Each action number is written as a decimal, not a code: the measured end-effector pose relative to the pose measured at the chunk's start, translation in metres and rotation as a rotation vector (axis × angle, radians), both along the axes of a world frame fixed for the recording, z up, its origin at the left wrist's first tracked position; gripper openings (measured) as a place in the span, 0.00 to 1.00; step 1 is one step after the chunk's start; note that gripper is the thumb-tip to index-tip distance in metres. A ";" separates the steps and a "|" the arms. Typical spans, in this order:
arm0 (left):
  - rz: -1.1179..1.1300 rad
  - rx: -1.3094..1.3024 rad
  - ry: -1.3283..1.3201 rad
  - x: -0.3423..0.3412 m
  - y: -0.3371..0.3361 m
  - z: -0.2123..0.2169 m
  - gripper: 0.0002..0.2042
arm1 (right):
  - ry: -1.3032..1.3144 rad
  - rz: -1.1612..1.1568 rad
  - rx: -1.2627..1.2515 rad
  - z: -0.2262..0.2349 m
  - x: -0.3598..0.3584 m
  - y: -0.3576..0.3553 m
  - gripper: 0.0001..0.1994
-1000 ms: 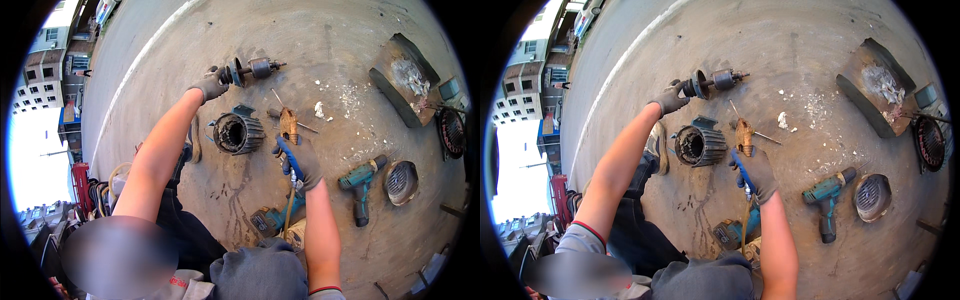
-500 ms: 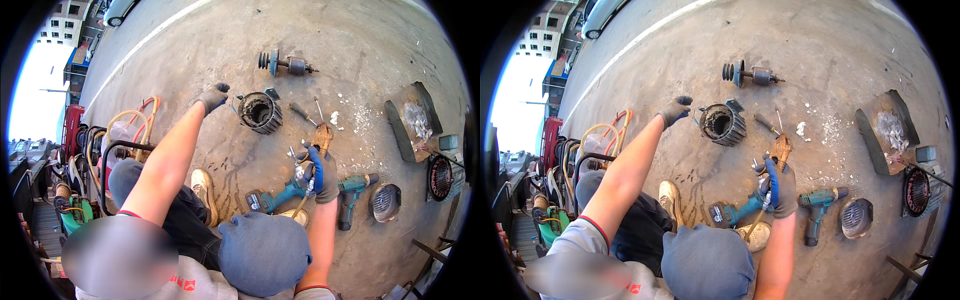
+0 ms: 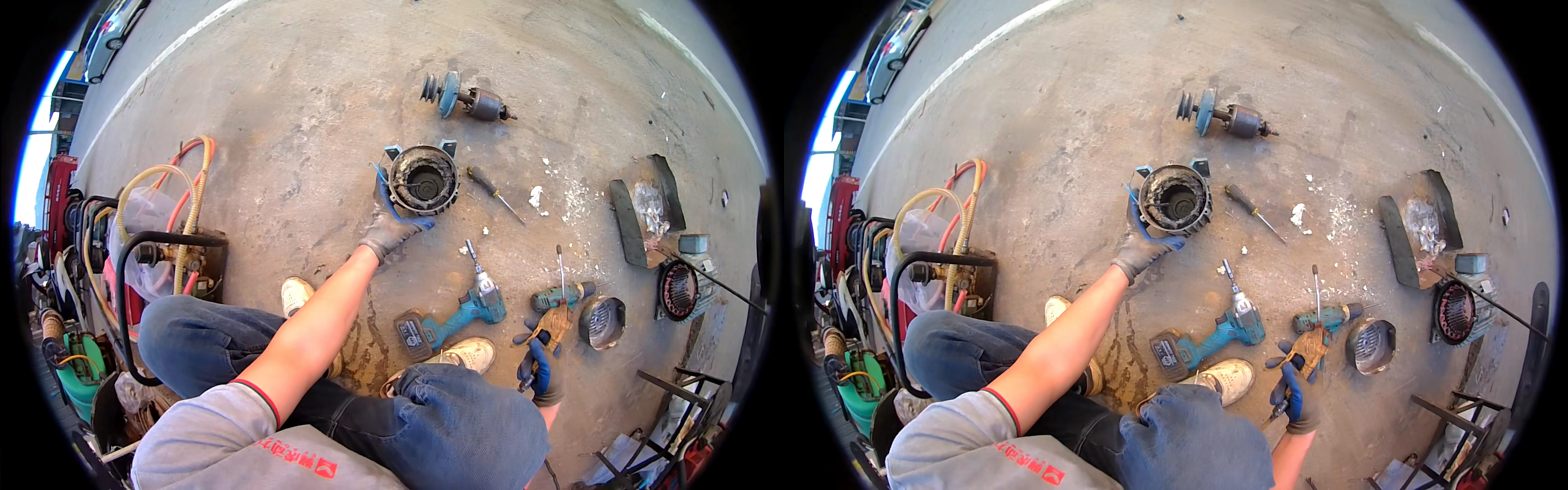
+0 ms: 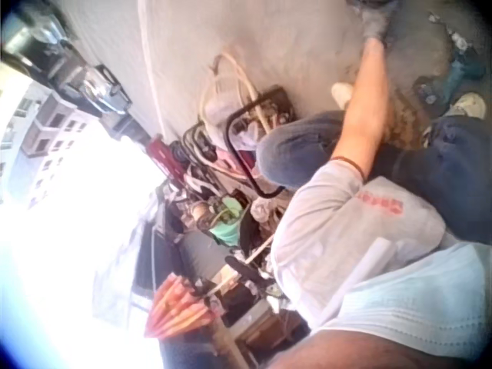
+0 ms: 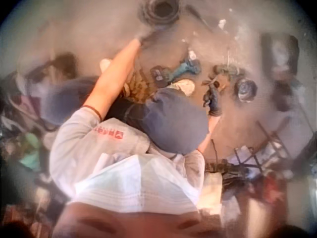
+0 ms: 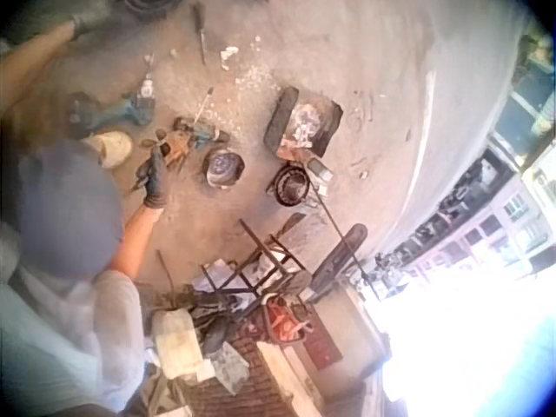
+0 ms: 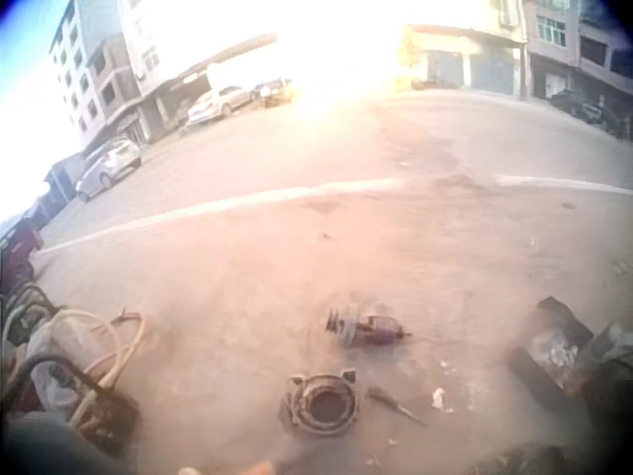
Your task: The person disassembles an electric motor on a concrete floor. They use a cordless impact driver to remove bolts from the motor housing, then separate the stator and rotor. The person uses a screwdriver to pry off a fan cover and a pneumatic air gun to blow dust out of the motor components.
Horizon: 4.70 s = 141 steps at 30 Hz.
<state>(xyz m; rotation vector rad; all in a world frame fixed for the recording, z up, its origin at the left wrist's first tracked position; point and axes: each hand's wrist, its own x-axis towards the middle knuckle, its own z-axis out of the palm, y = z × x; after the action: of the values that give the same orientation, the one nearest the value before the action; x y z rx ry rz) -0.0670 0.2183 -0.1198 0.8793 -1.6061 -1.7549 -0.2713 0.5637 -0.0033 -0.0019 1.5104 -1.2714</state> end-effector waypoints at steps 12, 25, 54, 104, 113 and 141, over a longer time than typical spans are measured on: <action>0.159 -0.348 -0.213 -0.002 -0.004 -0.043 0.44 | 0.056 0.467 1.120 -0.002 0.090 0.192 0.21; 0.503 0.139 -0.620 0.013 0.071 -0.044 0.37 | 0.935 0.483 0.978 -0.066 -0.032 0.012 0.35; -1.410 -0.450 -0.950 0.051 0.041 0.074 0.52 | 1.101 0.035 1.657 -0.069 0.052 0.207 0.29; -1.147 -0.913 -1.186 -0.165 0.068 0.035 0.13 | 0.197 -1.214 1.311 -0.039 0.050 0.402 0.31; -1.522 -0.604 -1.444 0.005 0.037 0.047 0.15 | 1.122 -0.441 0.735 -0.036 -0.120 0.185 0.26; -0.392 0.404 -0.771 0.049 -0.105 0.003 0.27 | 1.308 0.596 0.831 -0.114 -0.156 0.041 0.14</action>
<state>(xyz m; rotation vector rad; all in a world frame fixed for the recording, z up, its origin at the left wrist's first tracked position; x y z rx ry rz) -0.0177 0.1129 -0.1171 1.6801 -2.0232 -2.2172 -0.4274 0.6042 -0.1173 -0.8032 2.7384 0.0571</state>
